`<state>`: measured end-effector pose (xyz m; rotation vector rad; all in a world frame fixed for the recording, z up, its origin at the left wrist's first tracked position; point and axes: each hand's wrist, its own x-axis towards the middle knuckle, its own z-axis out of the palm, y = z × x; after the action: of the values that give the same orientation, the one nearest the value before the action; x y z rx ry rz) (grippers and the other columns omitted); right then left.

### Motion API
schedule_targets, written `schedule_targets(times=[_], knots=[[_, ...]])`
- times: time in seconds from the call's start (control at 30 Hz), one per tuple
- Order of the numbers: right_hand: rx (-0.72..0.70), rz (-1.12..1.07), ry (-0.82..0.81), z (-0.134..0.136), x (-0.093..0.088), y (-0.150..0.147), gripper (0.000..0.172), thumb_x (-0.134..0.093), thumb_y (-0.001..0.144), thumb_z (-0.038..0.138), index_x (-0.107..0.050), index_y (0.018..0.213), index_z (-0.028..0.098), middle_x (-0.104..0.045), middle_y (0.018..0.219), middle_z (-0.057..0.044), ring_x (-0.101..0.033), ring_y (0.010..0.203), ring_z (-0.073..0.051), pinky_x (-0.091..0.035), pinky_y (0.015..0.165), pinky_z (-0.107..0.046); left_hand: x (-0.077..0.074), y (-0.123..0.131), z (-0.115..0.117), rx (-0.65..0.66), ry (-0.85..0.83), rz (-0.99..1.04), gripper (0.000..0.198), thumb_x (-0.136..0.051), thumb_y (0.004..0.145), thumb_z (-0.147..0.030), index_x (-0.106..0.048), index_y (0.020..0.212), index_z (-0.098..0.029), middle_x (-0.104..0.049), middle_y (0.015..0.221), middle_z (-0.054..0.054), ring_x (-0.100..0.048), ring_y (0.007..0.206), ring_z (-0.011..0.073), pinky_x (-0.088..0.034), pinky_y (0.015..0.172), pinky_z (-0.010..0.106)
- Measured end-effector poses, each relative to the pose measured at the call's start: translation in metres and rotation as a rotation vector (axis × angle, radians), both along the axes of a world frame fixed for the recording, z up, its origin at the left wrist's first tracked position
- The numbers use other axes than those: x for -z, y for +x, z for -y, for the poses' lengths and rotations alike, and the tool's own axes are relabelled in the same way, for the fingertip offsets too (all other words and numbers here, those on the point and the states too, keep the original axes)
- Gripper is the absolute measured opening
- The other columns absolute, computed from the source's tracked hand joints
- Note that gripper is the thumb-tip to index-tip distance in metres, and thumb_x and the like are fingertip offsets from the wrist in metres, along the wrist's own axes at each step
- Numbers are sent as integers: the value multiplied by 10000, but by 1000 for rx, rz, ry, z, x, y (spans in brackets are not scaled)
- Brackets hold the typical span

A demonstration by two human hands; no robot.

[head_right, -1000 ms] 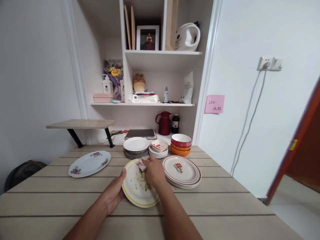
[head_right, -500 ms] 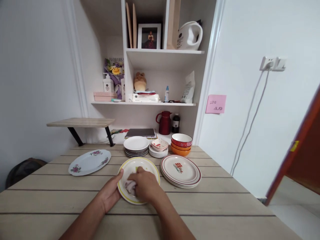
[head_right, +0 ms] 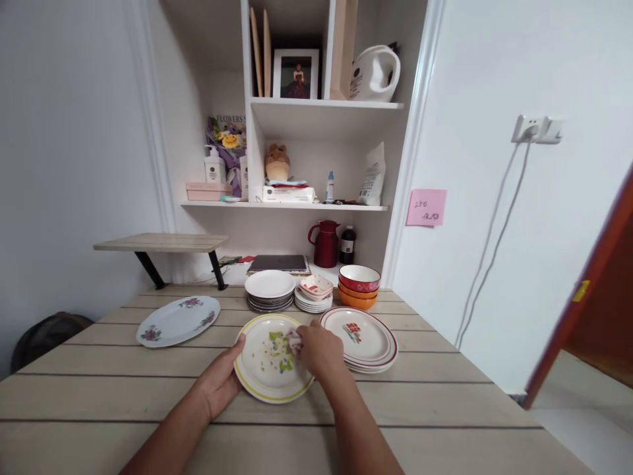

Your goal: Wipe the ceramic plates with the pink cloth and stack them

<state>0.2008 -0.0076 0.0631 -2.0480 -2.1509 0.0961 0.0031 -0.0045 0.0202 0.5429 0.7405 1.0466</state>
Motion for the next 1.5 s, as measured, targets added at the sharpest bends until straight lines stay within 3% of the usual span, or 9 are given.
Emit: schedule_targets(times=[0.27, 0.4, 0.6, 0.8, 0.9, 1.0, 1.17, 1.3, 1.5], knots=[[-425, -24, -26, 18, 1, -26, 395, -545, 741, 162, -666, 1092, 296, -619, 1055, -50, -610, 888, -200, -381, 710, -270, 4, 3, -2, -22, 14, 11, 498, -527, 901, -355, -543, 1300, -56, -703, 1129, 203, -662, 1077, 286, -507, 953, 410], [-377, -152, 69, 2, 13, -43, 457, -479, 830, 181, -594, 1246, 330, -542, 1161, -54, -589, 950, -184, -387, 793, -270, 4, 5, -2, -75, 57, -66, 435, -568, 883, -322, -589, 1238, -72, -726, 1076, 190, -691, 1012, 275, -528, 915, 396], [-189, -104, 140, -27, 17, -40, 516, -439, 881, 158, -494, 1359, 346, -504, 1241, -75, -574, 1020, -204, -401, 774, -274, -4, 8, 3, -53, 39, -53, 378, -548, 895, -294, -623, 1201, -86, -710, 1133, 175, -661, 1084, 252, -502, 960, 359], [-44, -14, 110, -20, 12, -11, 400, -448, 854, 146, -634, 1185, 273, -548, 1147, -104, -588, 1001, -235, -404, 716, -286, -4, 6, 4, -42, 0, -86, 445, -524, 905, -349, -587, 1251, -76, -695, 1160, 187, -646, 1112, 267, -499, 968, 384], [-95, 5, 24, -3, 8, -3, 294, -486, 827, 192, -680, 1043, 239, -563, 1113, -101, -616, 897, -223, -389, 651, -282, -3, 5, 3, -36, -2, -82, 465, -522, 904, -361, -573, 1265, -72, -702, 1142, 190, -647, 1110, 271, -498, 967, 391], [-250, 18, -26, 12, 3, -8, 297, -495, 795, 167, -684, 1013, 236, -583, 1083, -80, -617, 825, -191, -383, 667, -278, -3, 5, 3, -29, 1, -67, 468, -511, 908, -357, -570, 1263, -58, -711, 1114, 200, -656, 1090, 280, -495, 965, 401], [-454, -148, 40, 15, 0, -32, 532, -506, 786, 124, -560, 1277, 323, -577, 1135, -37, -599, 959, -181, -377, 784, -254, -2, 6, 2, -47, 64, -52, 449, -540, 894, -319, -573, 1253, -51, -729, 1064, 194, -688, 1014, 278, -505, 945, 399], [-358, -275, 152, -2, 8, -39, 617, -529, 779, 96, -447, 1349, 318, -558, 1233, -29, -567, 1049, -183, -368, 801, -243, 0, 6, 0, -40, 92, -70, 439, -575, 874, -305, -586, 1240, -64, -737, 1039, 187, -702, 975, 275, -515, 926, 398], [-32, -275, 217, -17, 9, -17, 299, -488, 847, 158, -531, 1122, 266, -568, 1154, -31, -583, 940, -182, -336, 655, -252, 2, 6, -1, 46, 141, -98, 461, -619, 846, -348, -618, 1202, -54, -727, 1060, 203, -682, 1034, 285, -510, 941, 397]])
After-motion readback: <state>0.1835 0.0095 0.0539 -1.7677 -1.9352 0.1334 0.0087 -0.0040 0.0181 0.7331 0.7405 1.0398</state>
